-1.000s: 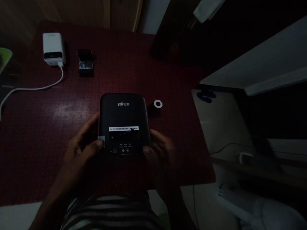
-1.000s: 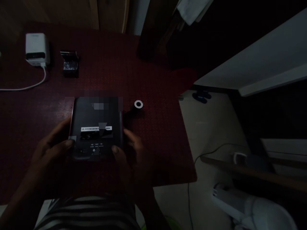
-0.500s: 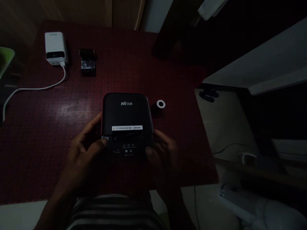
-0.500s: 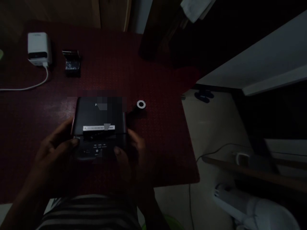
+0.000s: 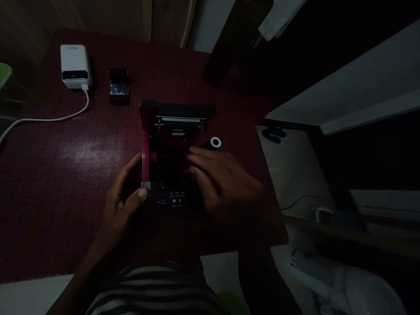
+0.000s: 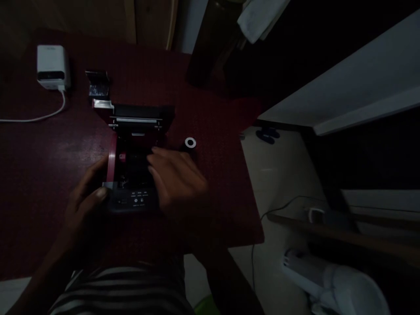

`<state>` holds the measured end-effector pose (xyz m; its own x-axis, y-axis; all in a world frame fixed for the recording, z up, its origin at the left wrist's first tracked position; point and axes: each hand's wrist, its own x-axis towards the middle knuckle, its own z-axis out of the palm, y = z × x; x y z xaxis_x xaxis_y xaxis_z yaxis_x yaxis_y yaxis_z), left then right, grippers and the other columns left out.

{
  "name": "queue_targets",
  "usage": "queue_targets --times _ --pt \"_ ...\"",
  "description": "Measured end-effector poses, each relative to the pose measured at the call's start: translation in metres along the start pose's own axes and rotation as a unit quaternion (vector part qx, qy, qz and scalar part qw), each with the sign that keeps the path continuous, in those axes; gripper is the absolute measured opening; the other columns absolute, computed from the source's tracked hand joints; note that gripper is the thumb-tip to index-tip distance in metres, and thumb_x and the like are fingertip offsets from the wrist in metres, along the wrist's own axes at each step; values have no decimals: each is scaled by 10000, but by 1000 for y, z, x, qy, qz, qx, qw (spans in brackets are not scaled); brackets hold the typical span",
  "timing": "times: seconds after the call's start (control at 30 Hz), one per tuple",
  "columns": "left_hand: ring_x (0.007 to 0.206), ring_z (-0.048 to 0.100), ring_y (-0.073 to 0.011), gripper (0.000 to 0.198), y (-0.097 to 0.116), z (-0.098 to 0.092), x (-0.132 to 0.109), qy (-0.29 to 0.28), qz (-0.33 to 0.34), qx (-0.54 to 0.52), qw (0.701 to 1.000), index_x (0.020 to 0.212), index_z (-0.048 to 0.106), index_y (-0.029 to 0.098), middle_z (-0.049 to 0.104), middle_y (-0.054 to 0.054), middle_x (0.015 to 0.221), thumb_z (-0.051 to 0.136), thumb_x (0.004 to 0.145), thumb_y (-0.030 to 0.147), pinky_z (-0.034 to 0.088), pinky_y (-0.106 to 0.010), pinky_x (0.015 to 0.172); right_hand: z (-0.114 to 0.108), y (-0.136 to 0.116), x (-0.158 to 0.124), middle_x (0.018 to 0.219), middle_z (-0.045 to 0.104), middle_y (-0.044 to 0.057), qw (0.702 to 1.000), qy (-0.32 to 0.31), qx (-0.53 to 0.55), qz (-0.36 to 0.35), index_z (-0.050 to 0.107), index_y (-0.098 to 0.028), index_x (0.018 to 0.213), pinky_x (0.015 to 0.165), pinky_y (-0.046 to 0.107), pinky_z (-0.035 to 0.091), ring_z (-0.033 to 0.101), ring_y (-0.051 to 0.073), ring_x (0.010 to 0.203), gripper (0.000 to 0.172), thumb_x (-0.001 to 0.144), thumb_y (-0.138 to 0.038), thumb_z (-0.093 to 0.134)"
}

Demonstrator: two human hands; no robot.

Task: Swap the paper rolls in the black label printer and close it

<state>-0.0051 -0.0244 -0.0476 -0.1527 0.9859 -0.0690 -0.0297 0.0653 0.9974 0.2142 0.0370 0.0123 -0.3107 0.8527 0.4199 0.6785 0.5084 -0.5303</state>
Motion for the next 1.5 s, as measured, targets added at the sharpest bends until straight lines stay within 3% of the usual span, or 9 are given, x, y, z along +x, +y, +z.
queue_targets --times 0.07,0.2,0.47,0.63,0.8,0.93,1.07,1.27,1.5 --pt "1587 647 -356 625 -3 -1 -1 -7 21 21 1000 1684 680 367 698 -32 1702 759 1095 560 553 -495 1298 4 -5 31 1281 902 113 988 -139 -51 -50 857 -209 1187 1113 464 656 846 289 1214 295 1131 -61 607" --pt "1660 553 -381 710 -8 -2 -2 -21 45 60 997 1735 618 328 618 -77 1769 752 1090 595 422 -567 1402 22 -15 70 1274 878 120 916 -368 -159 -16 790 -180 1382 966 395 633 845 290 1137 347 1157 -62 554" --pt "1642 554 -387 693 -5 -2 0 -34 33 51 998 1735 580 308 591 -107 1769 730 1099 536 436 -589 1384 26 -21 83 1304 842 170 886 -414 -206 -27 748 -144 1425 873 397 604 848 318 1083 357 1131 -46 570" --pt "1652 541 -393 716 -5 -1 0 -31 26 37 999 1730 565 290 585 -116 1769 741 1082 538 432 -589 1380 17 -27 71 1270 857 164 912 -338 -226 -55 797 -150 1322 952 424 633 819 335 1149 306 1064 -48 671" --pt "1625 567 -404 720 -5 -2 0 -27 20 55 998 1728 581 317 601 -106 1761 746 1075 573 460 -603 1367 -15 -13 33 1175 886 80 984 -90 -112 -106 815 -211 1230 939 407 671 836 275 1086 215 1072 -104 715" --pt "1646 554 -415 744 -5 -2 -2 -20 14 64 998 1742 567 342 604 -87 1770 739 1070 609 472 -612 1365 -50 4 4 1186 887 4 997 75 10 27 853 -379 1223 952 470 684 844 287 1093 262 992 -260 887" --pt "1659 544 -431 742 -1 -1 -3 -8 1 72 997 1732 588 331 600 -78 1786 734 1062 614 525 -597 1325 -57 36 -29 1011 871 -5 945 234 143 175 883 -366 1075 818 412 701 845 258 950 254 846 -351 993" --pt "1631 575 -420 735 -1 -2 -1 4 -1 89 996 1717 623 335 636 -56 1751 748 1046 607 620 -498 1222 -17 71 -71 1114 916 42 902 140 217 347 815 -286 1132 952 435 735 888 276 1074 325 830 -349 918" --pt "1599 588 -416 706 -6 -4 -1 13 -6 88 996 1677 656 399 655 -8 1718 766 1022 638 557 -542 1298 12 67 -77 1223 915 66 923 27 228 308 797 -269 1232 1087 464 702 878 266 1165 304 930 -311 800"
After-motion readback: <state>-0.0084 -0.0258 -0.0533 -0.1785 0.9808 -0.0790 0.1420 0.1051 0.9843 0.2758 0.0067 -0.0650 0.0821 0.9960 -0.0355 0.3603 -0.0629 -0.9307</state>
